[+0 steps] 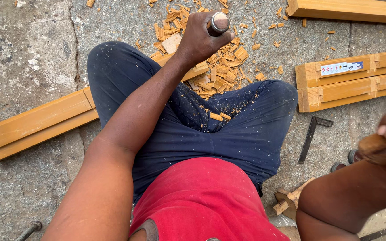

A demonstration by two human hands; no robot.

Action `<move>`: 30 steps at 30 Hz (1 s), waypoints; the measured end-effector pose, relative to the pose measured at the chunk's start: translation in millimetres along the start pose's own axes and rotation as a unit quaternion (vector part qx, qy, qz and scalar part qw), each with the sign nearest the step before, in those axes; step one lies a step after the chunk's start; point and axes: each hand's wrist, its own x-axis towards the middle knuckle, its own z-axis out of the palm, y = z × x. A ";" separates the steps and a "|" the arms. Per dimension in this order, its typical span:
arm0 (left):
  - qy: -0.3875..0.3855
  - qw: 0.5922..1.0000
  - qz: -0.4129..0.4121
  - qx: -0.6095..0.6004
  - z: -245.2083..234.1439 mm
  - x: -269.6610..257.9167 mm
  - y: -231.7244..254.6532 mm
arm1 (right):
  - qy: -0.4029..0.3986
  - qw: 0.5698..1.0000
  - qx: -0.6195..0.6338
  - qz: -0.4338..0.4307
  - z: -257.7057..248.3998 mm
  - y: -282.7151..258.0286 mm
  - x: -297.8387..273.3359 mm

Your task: The person carves out sections of a wooden beam using a chisel and a wooden mallet while sitting on the ground.

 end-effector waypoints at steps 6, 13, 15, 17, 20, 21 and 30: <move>-0.021 0.998 -0.059 -0.007 2.8 -2.6 0.1 | -0.125 0.949 -0.128 0.257 172.5 3.8 51.0; 0.007 0.999 -0.047 -0.013 -0.1 -17.0 -1.8 | -0.211 0.915 -0.095 0.332 175.3 -23.6 66.9; -0.003 0.999 -0.038 -0.017 -6.4 -13.9 2.1 | -0.189 0.942 -0.073 0.267 153.8 -41.4 77.8; -0.013 0.999 -0.034 -0.026 -10.0 -22.0 6.8 | -0.176 0.969 -0.081 0.157 120.7 -65.2 75.9; -0.013 1.000 -0.011 -0.025 -13.0 -24.7 14.5 | -0.166 0.981 -0.060 0.085 70.3 -77.2 83.2; -0.009 1.000 -0.003 -0.014 -12.3 -25.0 18.4 | -0.171 0.981 -0.025 0.089 52.6 -71.7 88.9; -0.017 1.000 0.003 -0.024 -16.2 -16.3 20.4 | -0.197 0.957 0.174 0.127 -68.5 24.0 40.2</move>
